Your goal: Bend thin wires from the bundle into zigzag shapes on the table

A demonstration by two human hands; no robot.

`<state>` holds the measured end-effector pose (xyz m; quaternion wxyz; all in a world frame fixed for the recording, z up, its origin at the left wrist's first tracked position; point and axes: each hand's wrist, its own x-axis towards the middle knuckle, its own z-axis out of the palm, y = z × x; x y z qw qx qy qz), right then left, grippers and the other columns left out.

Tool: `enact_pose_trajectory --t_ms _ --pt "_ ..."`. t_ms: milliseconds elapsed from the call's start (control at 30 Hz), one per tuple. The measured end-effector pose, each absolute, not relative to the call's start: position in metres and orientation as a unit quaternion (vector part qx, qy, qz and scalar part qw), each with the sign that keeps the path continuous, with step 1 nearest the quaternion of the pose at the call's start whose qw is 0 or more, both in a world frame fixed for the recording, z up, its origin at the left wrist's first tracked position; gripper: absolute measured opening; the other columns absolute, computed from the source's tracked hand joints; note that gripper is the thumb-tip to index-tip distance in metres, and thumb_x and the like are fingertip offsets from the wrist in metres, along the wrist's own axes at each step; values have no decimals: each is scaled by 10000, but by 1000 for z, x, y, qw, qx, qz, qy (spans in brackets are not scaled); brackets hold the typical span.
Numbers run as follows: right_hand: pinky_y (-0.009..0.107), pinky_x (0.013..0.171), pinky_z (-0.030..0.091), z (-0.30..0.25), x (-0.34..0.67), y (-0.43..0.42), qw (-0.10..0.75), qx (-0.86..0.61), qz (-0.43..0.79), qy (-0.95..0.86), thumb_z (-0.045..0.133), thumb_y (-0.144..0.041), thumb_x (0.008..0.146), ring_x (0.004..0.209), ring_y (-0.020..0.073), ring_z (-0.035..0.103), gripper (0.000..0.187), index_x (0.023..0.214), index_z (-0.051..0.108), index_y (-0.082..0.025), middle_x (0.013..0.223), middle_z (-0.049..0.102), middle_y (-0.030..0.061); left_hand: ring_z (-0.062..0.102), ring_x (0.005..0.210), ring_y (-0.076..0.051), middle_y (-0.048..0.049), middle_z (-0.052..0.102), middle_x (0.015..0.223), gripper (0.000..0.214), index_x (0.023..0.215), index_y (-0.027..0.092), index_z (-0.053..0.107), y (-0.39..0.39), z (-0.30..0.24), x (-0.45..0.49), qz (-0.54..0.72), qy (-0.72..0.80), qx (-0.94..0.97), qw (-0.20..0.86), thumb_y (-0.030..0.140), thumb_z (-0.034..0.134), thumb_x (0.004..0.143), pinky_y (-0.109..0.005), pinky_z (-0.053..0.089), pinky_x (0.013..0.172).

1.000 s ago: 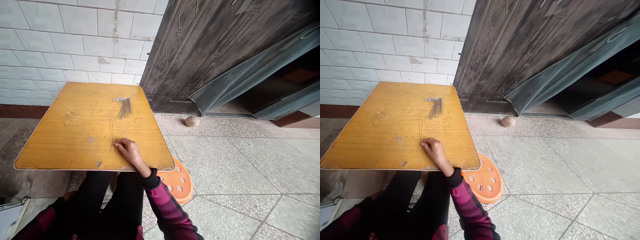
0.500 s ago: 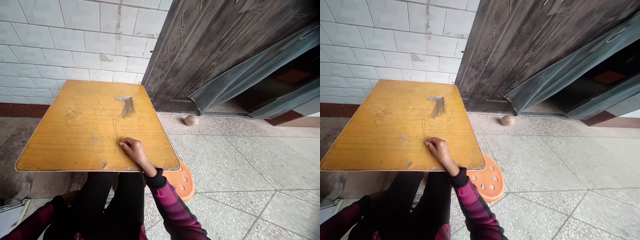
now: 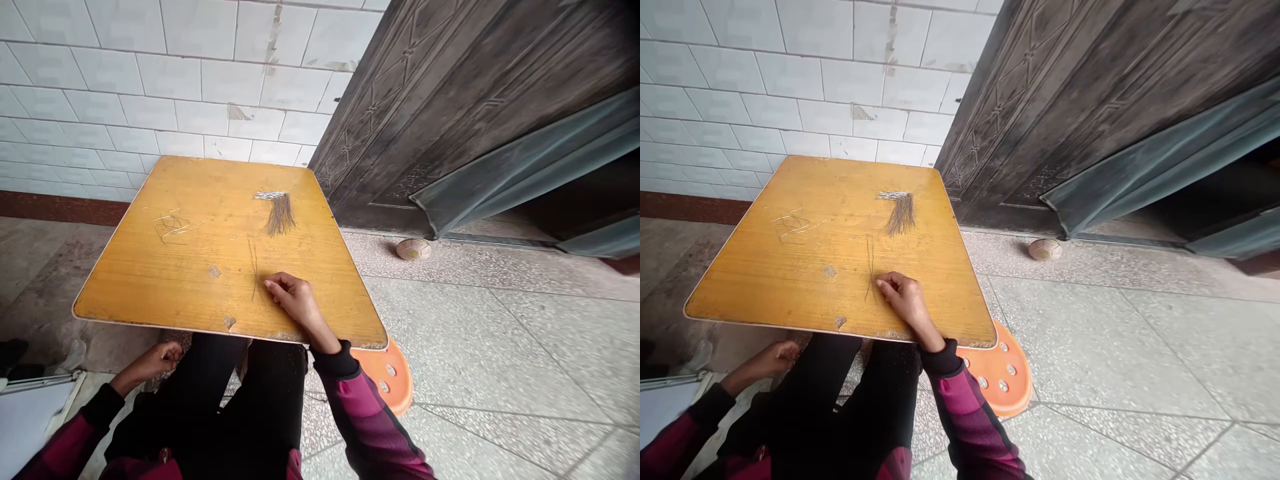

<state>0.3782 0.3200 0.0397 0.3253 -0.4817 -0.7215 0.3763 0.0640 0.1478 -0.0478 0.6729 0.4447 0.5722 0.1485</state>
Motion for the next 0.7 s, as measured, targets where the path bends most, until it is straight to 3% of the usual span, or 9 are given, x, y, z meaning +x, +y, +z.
enact_pose_trajectory --t_ms 100,167,233,433,700 --pt "249 499 415 50 374 315 360 -464 397 -705 596 -468 829 533 131 516 325 857 663 -151 625 586 19 466 673 -122 0 514 760 257 919 199 621 150 16 67 290 465 411 728 260 677 676 -260 401 655" --pt "250 494 427 63 364 305 384 -438 422 -694 618 -471 819 531 126 514 329 887 668 -153 663 605 29 448 666 -101 -18 531 850 331 943 214 613 165 56 77 444 367 365 731 196 705 626 -234 393 623" --pt "253 510 451 78 348 291 400 -396 448 -695 631 -448 825 553 127 538 302 921 674 -166 725 635 42 474 736 -106 -40 546 993 416 960 236 601 190 84 91 520 316 322 725 123 708 575 -216 392 614" --pt "228 609 490 106 312 267 407 -218 419 -782 618 -299 875 698 118 613 168 992 692 -203 884 669 46 503 808 -135 -68 532 1145 392 991 216 587 253 103 124 526 283 386 704 132 649 612 -256 427 649" --pt "246 700 510 96 312 292 414 -214 291 -835 568 -258 911 753 130 622 152 975 688 -190 846 651 49 524 904 -148 -67 520 1199 397 1041 212 617 275 101 127 497 285 447 687 102 669 664 -259 441 723"
